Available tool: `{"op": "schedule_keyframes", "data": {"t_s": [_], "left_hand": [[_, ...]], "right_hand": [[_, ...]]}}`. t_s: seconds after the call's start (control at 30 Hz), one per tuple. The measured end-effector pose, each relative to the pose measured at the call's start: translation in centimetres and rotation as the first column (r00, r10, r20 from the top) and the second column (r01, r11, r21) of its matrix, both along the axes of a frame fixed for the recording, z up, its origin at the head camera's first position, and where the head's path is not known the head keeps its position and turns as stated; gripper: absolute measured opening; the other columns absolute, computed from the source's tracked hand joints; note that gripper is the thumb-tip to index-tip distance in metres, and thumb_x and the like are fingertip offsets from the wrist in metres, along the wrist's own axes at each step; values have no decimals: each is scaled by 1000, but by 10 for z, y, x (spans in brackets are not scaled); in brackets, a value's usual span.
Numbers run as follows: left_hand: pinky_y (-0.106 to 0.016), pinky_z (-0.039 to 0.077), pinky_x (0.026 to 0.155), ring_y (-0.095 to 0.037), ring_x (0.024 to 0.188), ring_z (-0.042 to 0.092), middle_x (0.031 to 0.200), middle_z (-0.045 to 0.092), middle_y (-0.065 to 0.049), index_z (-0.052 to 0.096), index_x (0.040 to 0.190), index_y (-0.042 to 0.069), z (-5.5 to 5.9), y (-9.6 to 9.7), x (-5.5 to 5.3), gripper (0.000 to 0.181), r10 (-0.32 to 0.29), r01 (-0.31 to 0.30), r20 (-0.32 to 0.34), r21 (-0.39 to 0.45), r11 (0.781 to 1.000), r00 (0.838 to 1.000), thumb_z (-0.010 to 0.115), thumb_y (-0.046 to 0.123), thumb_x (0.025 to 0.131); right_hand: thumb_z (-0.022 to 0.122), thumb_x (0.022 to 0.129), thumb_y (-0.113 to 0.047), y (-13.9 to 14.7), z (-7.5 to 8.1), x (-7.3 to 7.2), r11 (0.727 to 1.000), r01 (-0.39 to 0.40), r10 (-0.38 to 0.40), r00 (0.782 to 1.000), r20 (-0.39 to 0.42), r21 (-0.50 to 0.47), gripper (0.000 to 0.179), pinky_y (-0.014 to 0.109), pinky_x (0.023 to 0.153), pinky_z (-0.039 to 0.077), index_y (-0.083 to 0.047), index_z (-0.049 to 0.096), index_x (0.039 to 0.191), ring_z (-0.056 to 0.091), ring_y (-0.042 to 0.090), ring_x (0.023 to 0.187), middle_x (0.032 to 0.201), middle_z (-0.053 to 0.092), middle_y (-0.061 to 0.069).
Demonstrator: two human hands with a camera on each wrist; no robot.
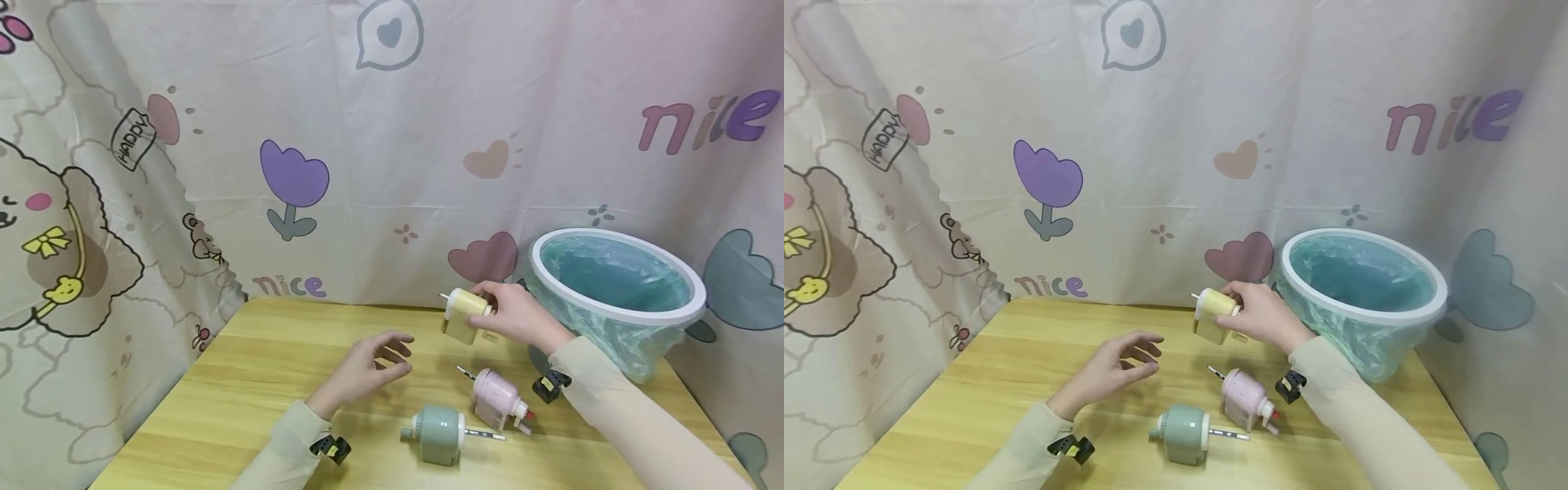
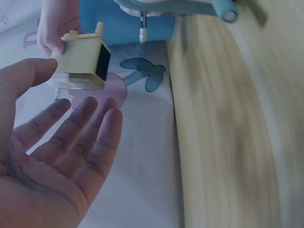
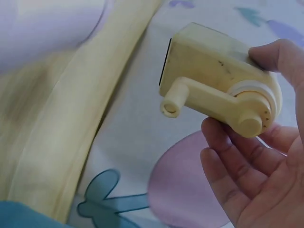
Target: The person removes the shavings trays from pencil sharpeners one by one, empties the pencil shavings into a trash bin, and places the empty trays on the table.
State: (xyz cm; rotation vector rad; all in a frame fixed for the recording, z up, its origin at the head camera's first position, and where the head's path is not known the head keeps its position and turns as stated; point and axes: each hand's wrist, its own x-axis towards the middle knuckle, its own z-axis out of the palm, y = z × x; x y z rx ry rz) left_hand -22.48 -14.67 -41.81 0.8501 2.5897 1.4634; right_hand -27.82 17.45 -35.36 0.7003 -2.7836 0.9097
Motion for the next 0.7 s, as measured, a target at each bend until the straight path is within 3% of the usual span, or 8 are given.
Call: {"op": "schedule_keyframes", "data": {"t_s": [0.33, 0.7], "left_hand": [[-27, 65, 88, -21, 109, 77, 126, 74, -9, 61, 148, 18, 16, 11, 13, 54, -34, 32, 22, 78, 996, 999, 80, 26, 98], [-29, 66, 86, -19, 106, 78, 124, 75, -9, 62, 147, 16, 30, 21, 27, 56, -95, 95, -5, 128, 987, 995, 82, 25, 96]], "right_hand": [[86, 87, -30, -8, 21, 45, 994, -92, 90, 995, -43, -60, 46, 24, 69, 58, -13, 72, 127, 66, 8, 80, 91, 73, -7], [87, 87, -30, -13, 26, 69, 981, -182, 178, 982, -65, -74, 42, 25, 77, 60, -17, 72, 124, 67, 5, 85, 94, 71, -12]]}}
